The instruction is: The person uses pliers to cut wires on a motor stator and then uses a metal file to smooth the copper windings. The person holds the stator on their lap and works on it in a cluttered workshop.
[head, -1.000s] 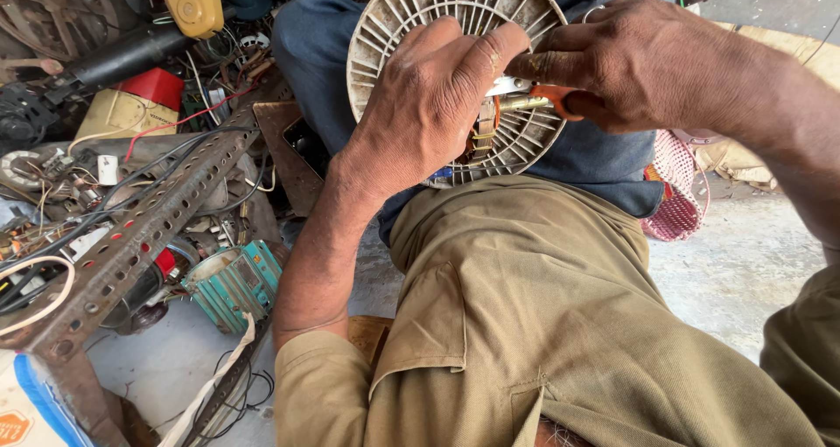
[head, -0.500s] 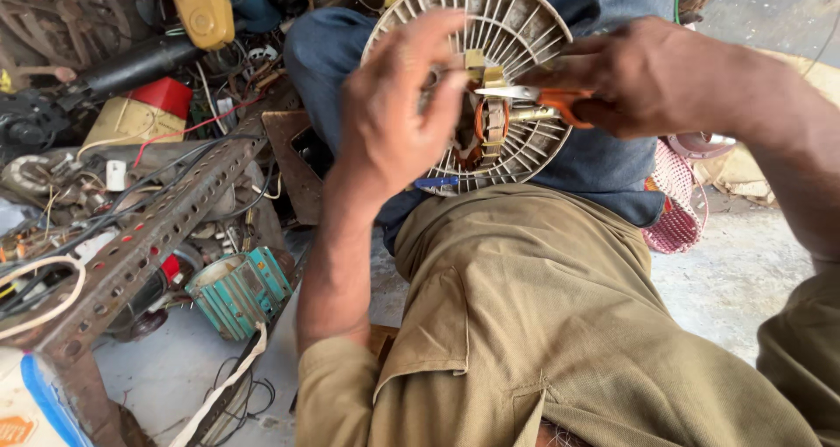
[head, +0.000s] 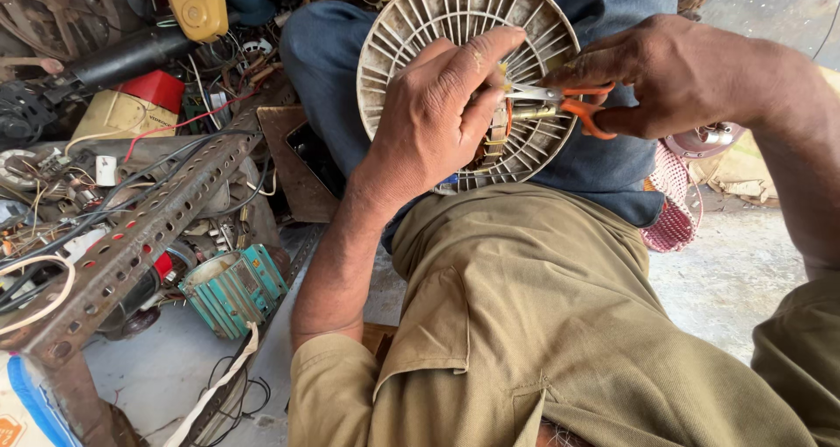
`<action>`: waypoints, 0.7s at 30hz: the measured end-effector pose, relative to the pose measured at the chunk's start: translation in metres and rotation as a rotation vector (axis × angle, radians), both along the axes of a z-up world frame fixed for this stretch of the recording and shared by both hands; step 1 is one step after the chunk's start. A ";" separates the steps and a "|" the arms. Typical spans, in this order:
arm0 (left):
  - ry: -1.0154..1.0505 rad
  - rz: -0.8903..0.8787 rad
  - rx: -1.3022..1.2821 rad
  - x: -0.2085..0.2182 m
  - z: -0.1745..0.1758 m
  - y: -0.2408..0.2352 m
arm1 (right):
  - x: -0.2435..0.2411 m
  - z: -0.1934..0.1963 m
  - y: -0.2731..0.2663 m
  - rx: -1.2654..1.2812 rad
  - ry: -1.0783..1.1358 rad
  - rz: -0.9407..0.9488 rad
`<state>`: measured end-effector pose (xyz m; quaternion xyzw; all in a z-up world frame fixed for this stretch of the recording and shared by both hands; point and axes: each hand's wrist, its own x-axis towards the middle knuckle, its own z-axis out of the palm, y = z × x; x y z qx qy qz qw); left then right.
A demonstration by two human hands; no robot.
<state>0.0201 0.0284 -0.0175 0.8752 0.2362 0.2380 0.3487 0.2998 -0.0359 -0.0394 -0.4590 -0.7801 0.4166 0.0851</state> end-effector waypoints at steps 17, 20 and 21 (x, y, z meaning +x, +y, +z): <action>0.116 -0.049 0.123 0.005 0.003 0.004 | -0.008 0.000 0.017 0.056 -0.028 0.105; 0.110 -0.065 0.119 0.004 -0.002 0.004 | -0.008 -0.002 0.018 0.117 0.069 0.105; 0.110 -0.067 0.107 0.006 -0.004 0.005 | -0.009 -0.002 0.022 0.088 0.063 0.115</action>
